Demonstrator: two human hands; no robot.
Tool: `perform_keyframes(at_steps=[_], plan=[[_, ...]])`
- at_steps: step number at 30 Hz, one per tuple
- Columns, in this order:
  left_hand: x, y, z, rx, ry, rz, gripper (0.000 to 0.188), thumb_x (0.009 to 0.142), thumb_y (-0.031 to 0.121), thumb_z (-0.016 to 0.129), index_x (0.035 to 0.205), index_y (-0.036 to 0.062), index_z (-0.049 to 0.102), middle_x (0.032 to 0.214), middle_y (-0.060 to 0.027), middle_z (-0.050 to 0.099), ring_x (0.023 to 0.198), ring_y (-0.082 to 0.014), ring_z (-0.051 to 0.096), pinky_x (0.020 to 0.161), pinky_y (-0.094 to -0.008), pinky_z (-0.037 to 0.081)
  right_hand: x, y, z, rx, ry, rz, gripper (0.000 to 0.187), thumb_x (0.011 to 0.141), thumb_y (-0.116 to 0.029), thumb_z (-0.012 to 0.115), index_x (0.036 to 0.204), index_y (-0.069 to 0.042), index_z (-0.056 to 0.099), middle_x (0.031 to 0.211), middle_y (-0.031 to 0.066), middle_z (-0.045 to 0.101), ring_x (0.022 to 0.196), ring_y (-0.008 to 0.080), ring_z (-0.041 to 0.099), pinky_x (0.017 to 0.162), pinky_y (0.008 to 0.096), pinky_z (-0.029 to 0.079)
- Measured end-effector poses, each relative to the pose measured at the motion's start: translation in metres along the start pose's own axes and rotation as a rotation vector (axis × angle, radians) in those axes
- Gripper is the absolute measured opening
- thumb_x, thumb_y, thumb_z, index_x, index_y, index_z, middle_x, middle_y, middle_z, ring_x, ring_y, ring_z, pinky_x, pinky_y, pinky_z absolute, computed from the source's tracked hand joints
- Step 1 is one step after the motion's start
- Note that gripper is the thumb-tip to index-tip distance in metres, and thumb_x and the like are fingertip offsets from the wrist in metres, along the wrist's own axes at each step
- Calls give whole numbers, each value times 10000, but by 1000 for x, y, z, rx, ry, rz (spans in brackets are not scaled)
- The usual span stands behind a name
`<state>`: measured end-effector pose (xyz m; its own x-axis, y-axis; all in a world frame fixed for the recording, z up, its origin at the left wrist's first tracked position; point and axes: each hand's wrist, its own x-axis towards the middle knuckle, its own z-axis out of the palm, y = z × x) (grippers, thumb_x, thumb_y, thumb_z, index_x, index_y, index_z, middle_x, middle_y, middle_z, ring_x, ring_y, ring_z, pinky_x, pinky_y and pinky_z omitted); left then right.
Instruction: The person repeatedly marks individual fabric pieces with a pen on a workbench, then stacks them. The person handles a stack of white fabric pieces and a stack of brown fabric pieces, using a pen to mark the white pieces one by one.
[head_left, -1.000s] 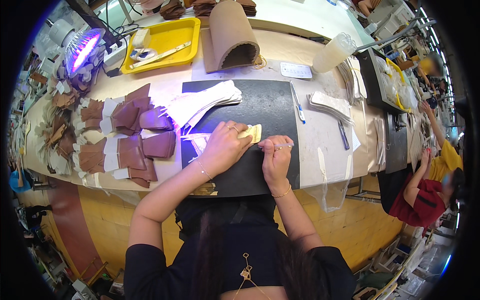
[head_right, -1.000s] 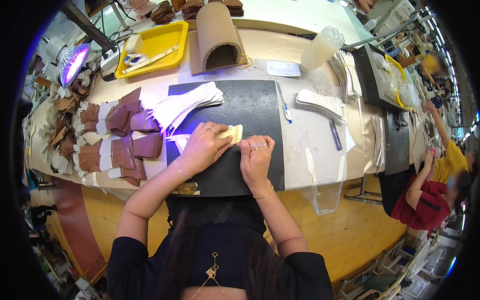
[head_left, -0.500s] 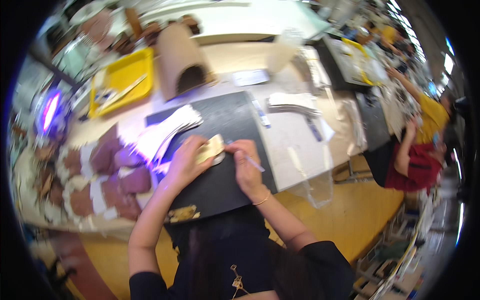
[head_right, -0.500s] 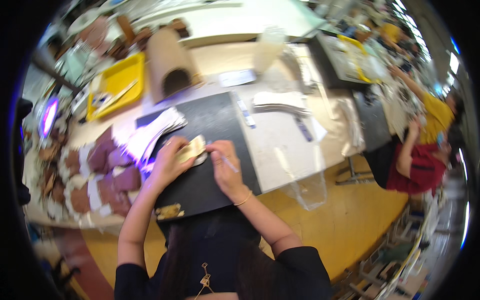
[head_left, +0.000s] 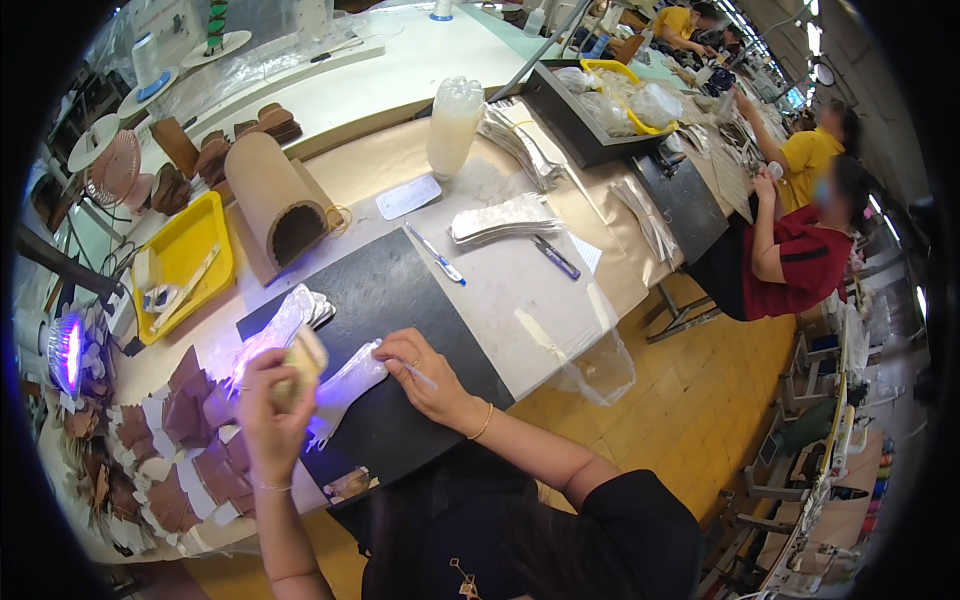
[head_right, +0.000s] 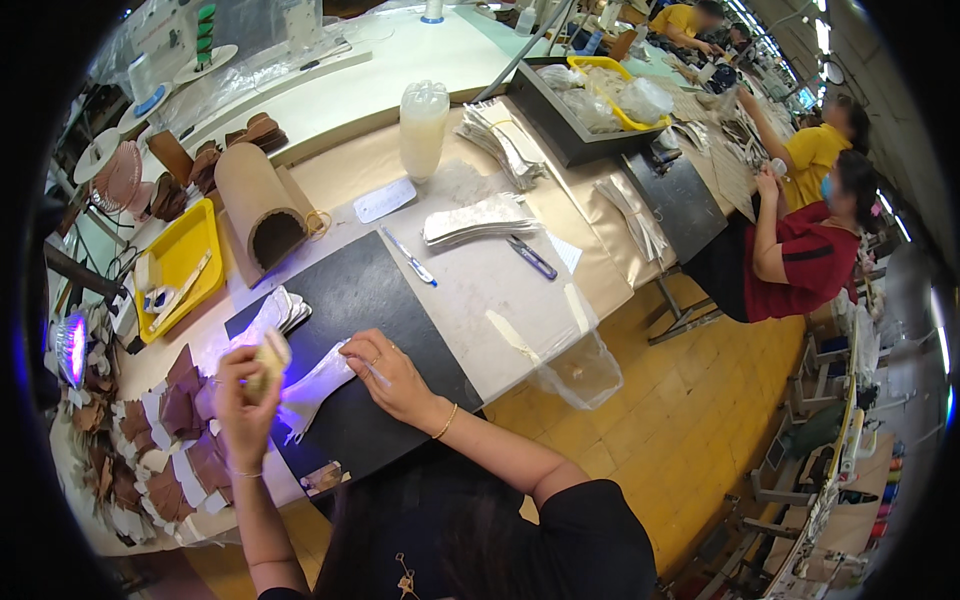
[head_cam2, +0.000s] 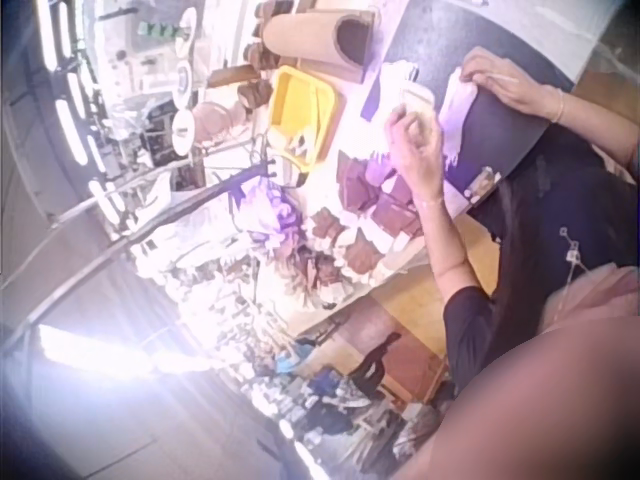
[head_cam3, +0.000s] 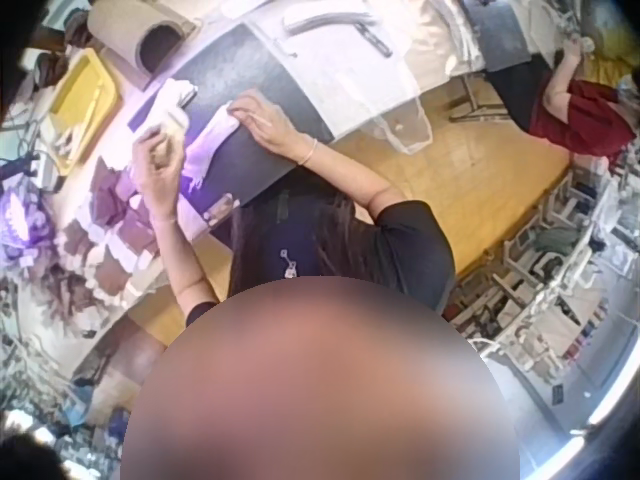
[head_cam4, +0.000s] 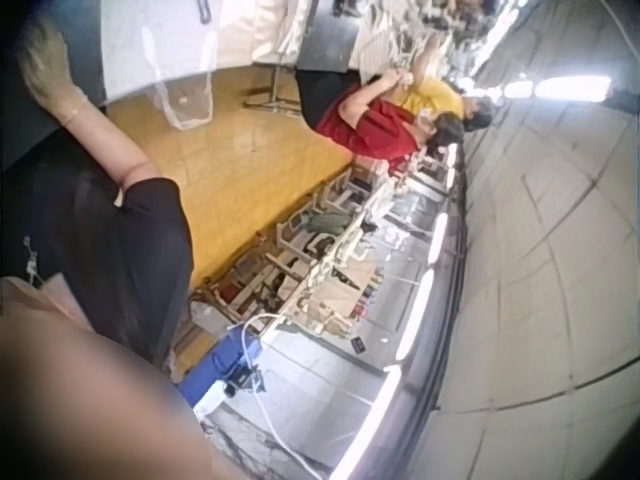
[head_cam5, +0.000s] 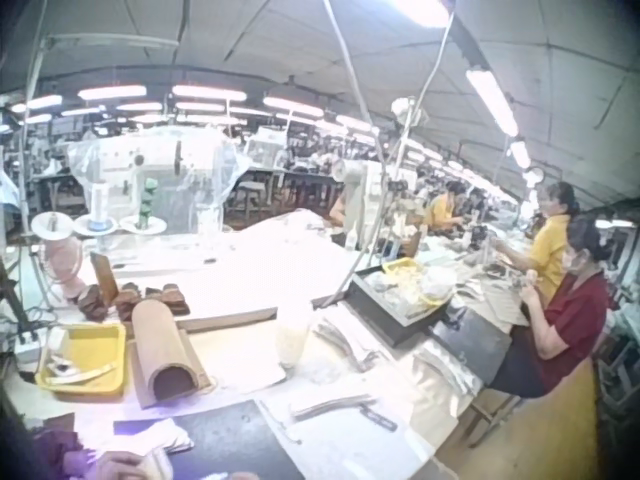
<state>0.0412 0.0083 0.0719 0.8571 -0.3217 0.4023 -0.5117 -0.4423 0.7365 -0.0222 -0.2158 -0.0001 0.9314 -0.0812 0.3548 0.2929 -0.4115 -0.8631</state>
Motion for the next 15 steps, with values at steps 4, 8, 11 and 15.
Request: perform_keyframes(at_steps=[4,8,11,15], plan=[[17,4,-38,254,133,1,242,756,-25,792,939,24,642,1119,-153,674,1019,-320,668,897,-380,532,2,-1,0,-2,11,-5,128,1012,-133,563,1084,-41,614,1075,175,610,986,386,613,870,435,509],[40,-30,-17,274,-54,23,259,831,99,777,1042,11,656,1121,-163,660,1040,-366,650,912,-412,527,2,3,-1,-13,10,-38,212,1048,-207,537,1090,-33,650,1058,162,628,1020,345,605,927,416,479],[30,-42,2,273,-120,-78,238,850,118,771,1064,22,726,1106,-150,679,1000,-342,667,895,-401,539,-6,3,0,-3,111,10,200,1061,-181,523,1106,-27,643,1073,158,620,1016,318,611,926,397,485],[-1,-31,19,324,-80,152,228,834,139,803,1032,40,750,1145,-136,675,1010,-314,668,880,-396,552,-10,6,4,137,201,83,202,1078,-157,496,1115,-10,629,1080,147,603,976,267,640,896,365,505]])
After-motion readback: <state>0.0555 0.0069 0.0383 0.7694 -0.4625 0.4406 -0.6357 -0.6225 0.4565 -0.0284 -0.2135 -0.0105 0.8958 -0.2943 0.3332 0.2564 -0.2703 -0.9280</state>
